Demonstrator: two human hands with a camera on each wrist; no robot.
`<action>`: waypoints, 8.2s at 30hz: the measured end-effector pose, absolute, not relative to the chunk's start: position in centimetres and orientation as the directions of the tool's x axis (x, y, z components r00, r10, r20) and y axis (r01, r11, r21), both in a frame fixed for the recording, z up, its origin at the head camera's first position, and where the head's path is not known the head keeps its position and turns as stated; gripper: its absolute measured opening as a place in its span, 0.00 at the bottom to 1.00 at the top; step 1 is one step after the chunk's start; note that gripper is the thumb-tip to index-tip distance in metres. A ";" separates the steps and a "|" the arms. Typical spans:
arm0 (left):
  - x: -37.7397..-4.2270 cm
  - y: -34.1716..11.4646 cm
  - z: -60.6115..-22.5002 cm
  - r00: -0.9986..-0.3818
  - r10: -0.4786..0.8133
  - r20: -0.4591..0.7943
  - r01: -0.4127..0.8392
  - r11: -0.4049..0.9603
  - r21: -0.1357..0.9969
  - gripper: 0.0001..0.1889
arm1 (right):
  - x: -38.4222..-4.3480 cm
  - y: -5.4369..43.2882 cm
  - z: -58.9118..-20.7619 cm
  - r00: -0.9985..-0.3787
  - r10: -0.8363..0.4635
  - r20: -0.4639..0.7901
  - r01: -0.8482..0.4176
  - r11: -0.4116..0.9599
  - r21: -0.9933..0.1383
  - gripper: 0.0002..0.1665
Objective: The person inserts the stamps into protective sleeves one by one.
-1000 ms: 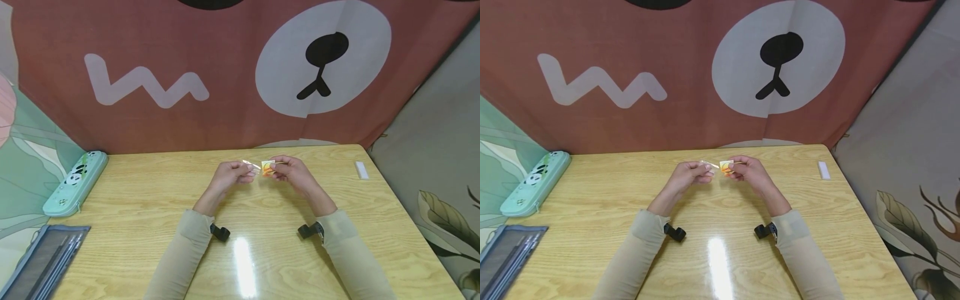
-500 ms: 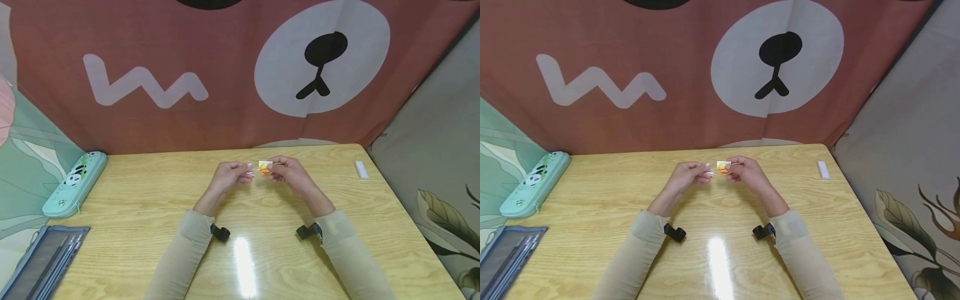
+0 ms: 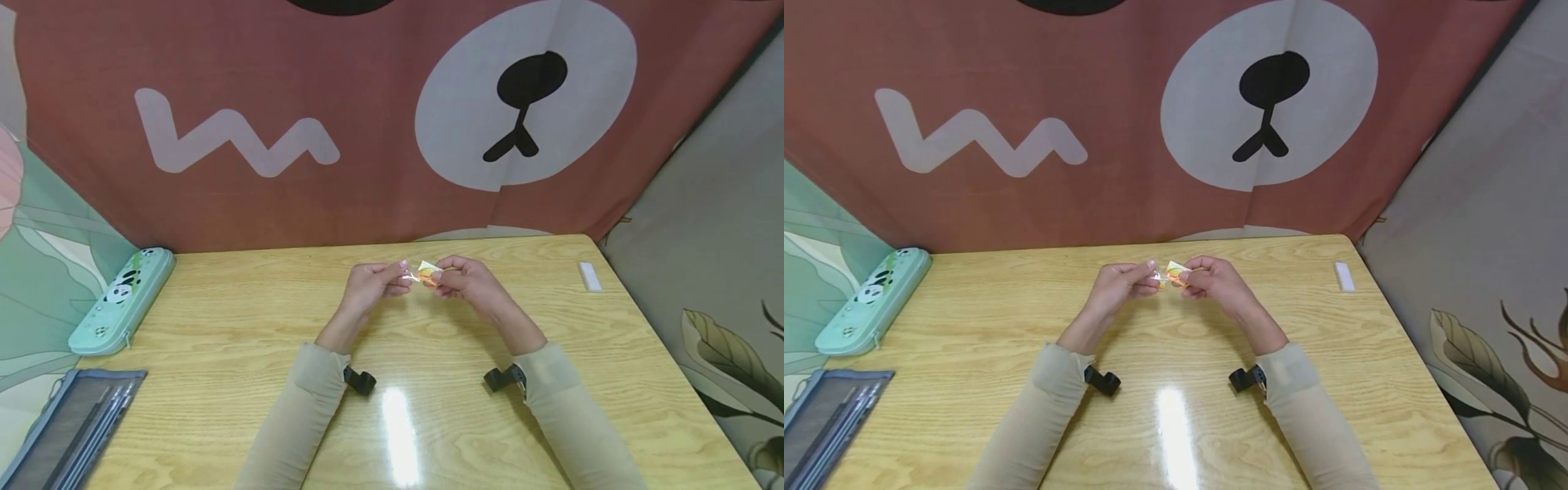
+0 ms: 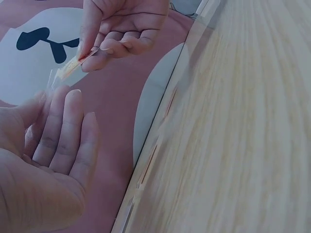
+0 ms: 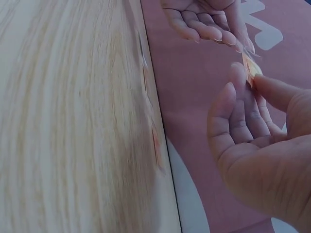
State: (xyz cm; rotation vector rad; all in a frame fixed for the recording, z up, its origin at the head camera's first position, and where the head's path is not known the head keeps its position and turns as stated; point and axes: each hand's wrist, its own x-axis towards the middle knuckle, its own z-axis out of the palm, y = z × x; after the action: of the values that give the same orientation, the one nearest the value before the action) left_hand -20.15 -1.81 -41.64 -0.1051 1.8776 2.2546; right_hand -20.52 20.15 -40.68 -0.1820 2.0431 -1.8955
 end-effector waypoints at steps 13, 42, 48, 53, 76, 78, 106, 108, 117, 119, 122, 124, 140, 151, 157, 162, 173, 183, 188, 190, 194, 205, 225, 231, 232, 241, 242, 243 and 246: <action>-20.1 -2.0 -41.6 -0.983 0.098 -0.158 -0.172 -0.155 0.973 0.17 | -20.5 20.4 -40.1 -0.955 -0.257 -0.147 0.129 0.084 -0.988 0.12; -19.9 -1.4 -41.8 -0.995 0.074 -0.070 -0.076 -0.076 0.994 0.14 | -20.3 20.3 -40.0 -0.940 -0.296 -0.171 0.087 0.277 -0.957 0.17; -19.9 -1.1 -41.9 -0.993 0.097 -0.072 -0.077 -0.049 0.996 0.13 | -20.4 20.3 -40.0 -0.947 -0.274 -0.168 0.087 0.284 -0.955 0.19; -19.8 -1.1 -41.8 -0.986 0.123 -0.112 -0.118 -0.045 0.992 0.13 | -20.2 20.2 -39.9 -0.958 -0.249 -0.142 0.073 0.265 -0.961 0.20; -19.8 -0.8 -41.9 -0.970 0.175 -0.168 -0.183 -0.072 0.980 0.13 | -20.2 19.6 -40.4 -0.959 -0.250 -0.136 0.069 0.259 -0.963 0.20; -19.8 -0.9 -41.9 -0.971 0.168 -0.167 -0.182 -0.076 0.980 0.13 | -20.2 19.7 -40.5 -0.962 -0.238 -0.136 0.072 0.259 -0.963 0.20; -19.8 -0.7 -41.9 -0.967 0.196 -0.163 -0.181 -0.077 0.980 0.14 | -19.9 19.8 -40.1 -0.965 -0.222 -0.138 0.077 0.263 -0.962 0.15; -19.7 -0.7 -42.0 -0.968 0.195 -0.159 -0.177 -0.076 0.981 0.13 | -19.9 19.7 -40.2 -0.966 -0.218 -0.141 0.080 0.265 -0.961 0.15; -19.5 -0.7 -41.8 -0.970 0.188 -0.153 -0.169 -0.075 0.983 0.12 | -20.0 19.7 -40.5 -0.964 -0.217 -0.151 0.085 0.287 -0.954 0.16; -19.5 -0.7 -41.8 -0.969 0.189 -0.161 -0.178 -0.076 0.981 0.12 | -19.9 19.7 -40.6 -0.963 -0.218 -0.156 0.089 0.291 -0.953 0.16; -19.5 -0.7 -41.8 -0.967 0.193 -0.166 -0.181 -0.067 0.981 0.12 | -19.9 19.8 -40.6 -0.961 -0.227 -0.159 0.089 0.292 -0.952 0.17; -19.6 -0.7 -41.8 -0.966 0.194 -0.169 -0.183 -0.058 0.981 0.12 | -19.9 19.8 -40.6 -0.960 -0.230 -0.159 0.088 0.293 -0.952 0.17; -19.9 -0.7 -41.8 -0.967 0.186 -0.175 -0.193 -0.083 0.978 0.12 | -20.3 19.4 -40.1 -0.956 -0.259 -0.140 0.060 0.296 -0.953 0.17; -19.6 -1.0 -41.4 -0.969 0.185 -0.165 -0.179 -0.060 0.982 0.11 | -20.3 19.3 -40.2 -0.953 -0.260 -0.157 0.080 0.285 -0.955 0.19; -19.7 -0.9 -41.6 -0.970 0.177 -0.165 -0.174 -0.037 0.984 0.11 | -20.3 19.4 -40.2 -0.947 -0.282 -0.156 0.076 0.276 -0.958 0.19; -19.6 -0.9 -41.6 -0.970 0.175 -0.169 -0.177 -0.026 0.984 0.11 | -20.4 19.4 -40.3 -0.945 -0.292 -0.150 0.066 0.279 -0.958 0.19; -19.6 -0.8 -41.7 -0.968 0.184 -0.171 -0.182 -0.047 0.982 0.11 | -20.4 19.3 -40.2 -0.943 -0.299 -0.145 0.057 0.285 -0.957 0.17; -19.4 -0.7 -41.5 -0.963 0.199 -0.182 -0.194 -0.044 0.980 0.11 | -20.4 19.3 -40.3 -0.941 -0.293 -0.169 0.081 0.291 -0.953 0.16; -19.2 -0.7 -41.5 -0.961 0.212 -0.178 -0.192 -0.045 0.980 0.11 | -20.4 19.3 -40.3 -0.939 -0.296 -0.177 0.089 0.285 -0.954 0.17; -19.2 -0.7 -41.5 -0.959 0.217 -0.180 -0.191 -0.029 0.981 0.11 | -20.4 19.3 -40.3 -0.939 -0.299 -0.172 0.087 0.278 -0.957 0.17; -19.3 -0.6 -41.5 -0.957 0.227 -0.183 -0.188 0.004 0.982 0.12 | -20.2 19.4 -40.3 -0.942 -0.292 -0.165 0.087 0.263 -0.961 0.18; -19.2 -0.1 -41.4 -0.958 0.230 -0.171 -0.172 0.016 0.985 0.13 | -20.1 20.0 -39.9 -0.953 -0.260 -0.155 0.086 0.259 -0.962 0.19; -20.0 4.4 -41.5 -0.962 0.212 -0.171 -0.172 0.017 0.985 0.14 | -20.5 26.3 -39.9 -0.975 -0.167 -0.144 0.083 0.327 -0.941 0.24; -20.2 6.3 -41.5 -0.965 0.196 -0.174 -0.170 0.035 0.985 0.12 | -20.8 28.3 -39.8 -0.978 -0.144 -0.151 0.089 0.363 -0.927 0.26; -20.2 6.5 -41.5 -0.965 0.194 -0.174 -0.169 0.044 0.985 0.12 | -20.9 28.6 -39.8 -0.978 -0.141 -0.155 0.093 0.368 -0.925 0.26; -20.7 6.8 -41.1 -0.977 0.208 0.041 0.164 0.618 0.769 0.21 | -21.3 29.8 -40.3 -0.970 -0.136 -0.202 0.134 0.397 -0.908 0.26; -20.8 6.8 -41.1 -0.974 0.219 0.062 0.200 0.696 0.690 0.22 | -21.4 29.7 -40.4 -0.970 -0.134 -0.205 0.135 0.402 -0.905 0.26; -21.0 6.8 -41.1 -0.970 0.235 0.067 0.224 0.749 0.624 0.23 | -21.5 29.7 -40.6 -0.969 -0.132 -0.209 0.140 0.406 -0.903 0.26; -21.4 7.0 -41.0 -0.959 0.281 0.040 0.261 0.817 0.515 0.25 | -21.7 29.4 -41.0 -0.967 -0.130 -0.221 0.151 0.405 -0.902 0.25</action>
State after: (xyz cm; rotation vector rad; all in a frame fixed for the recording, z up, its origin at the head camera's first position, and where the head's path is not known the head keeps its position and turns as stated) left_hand -21.42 6.98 -41.02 0.4407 2.9585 0.8299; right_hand -21.69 29.37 -41.03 0.0182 2.4077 -1.5851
